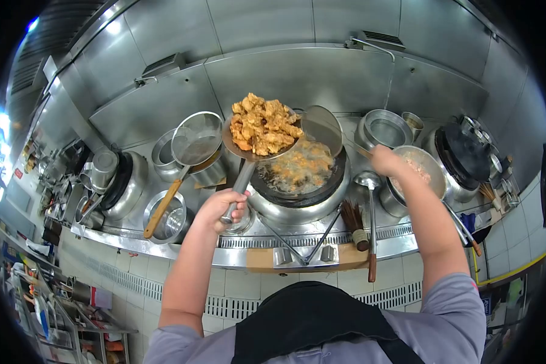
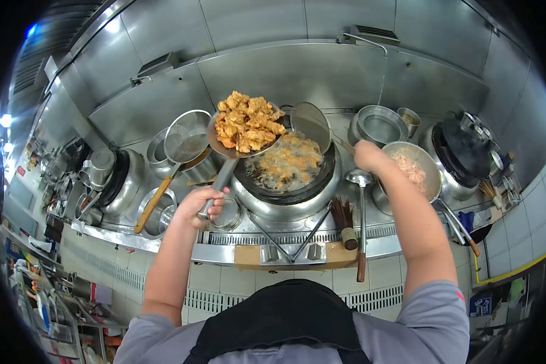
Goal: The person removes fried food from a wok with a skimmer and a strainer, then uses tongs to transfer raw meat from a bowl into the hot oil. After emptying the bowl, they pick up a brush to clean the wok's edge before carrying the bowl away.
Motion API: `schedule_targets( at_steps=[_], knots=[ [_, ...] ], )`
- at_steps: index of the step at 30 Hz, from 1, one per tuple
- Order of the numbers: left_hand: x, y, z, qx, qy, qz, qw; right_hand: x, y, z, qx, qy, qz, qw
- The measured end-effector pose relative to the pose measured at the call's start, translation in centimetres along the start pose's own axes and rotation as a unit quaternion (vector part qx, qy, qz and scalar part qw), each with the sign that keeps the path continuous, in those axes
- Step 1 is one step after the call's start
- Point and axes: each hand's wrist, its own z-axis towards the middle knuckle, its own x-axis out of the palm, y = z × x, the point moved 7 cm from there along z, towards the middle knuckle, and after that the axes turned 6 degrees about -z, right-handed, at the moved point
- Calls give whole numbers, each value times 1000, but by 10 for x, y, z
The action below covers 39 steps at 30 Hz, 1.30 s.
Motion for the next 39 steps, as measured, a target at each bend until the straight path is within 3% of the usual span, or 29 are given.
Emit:
schedule_targets(
  at_steps=[1,2,3,4,6,7,9,10,12,16,18,21,31,35,37,39],
  knots=[
    [-1,-5,-2,2,-6,-3,1000,-15,4,-3,-6,2,1,1000],
    [-2,-10,-6,10,-15,3,1000,-19,-5,-13,57,128,130,982],
    [-2,-16,-12,18,-25,9,999,-17,-4,-27,119,252,251,927],
    [6,-20,-21,27,-52,11,998,-21,-4,-31,111,256,250,927],
    [6,-24,-27,36,-57,5,998,-6,-2,-53,148,386,324,851],
    [6,-25,-28,41,-53,2,998,3,-2,-55,144,386,323,852],
    [6,-24,-30,46,-54,-3,997,38,10,-60,162,429,472,753],
    [5,-23,-32,49,-52,-7,997,58,13,-58,161,430,472,753],
    [4,-22,-34,54,-49,-15,997,93,28,-45,178,406,576,687],
    [1,-15,-36,55,-47,-34,997,123,65,-33,167,333,599,709],
    [-1,-11,-34,55,-52,-41,996,127,77,-35,148,271,550,776],
    [-2,-8,-33,56,-60,-55,995,139,87,-48,103,252,614,741],
    [-6,5,-34,57,-52,-72,994,109,38,-40,101,231,607,754],
    [-8,8,-41,58,-55,-58,995,73,-1,-30,101,209,531,815],
    [-6,9,-44,62,-70,-54,994,56,-18,-24,101,207,523,821],
    [-5,9,-45,66,-84,-47,993,28,-31,-21,98,176,404,892]
  ],
)
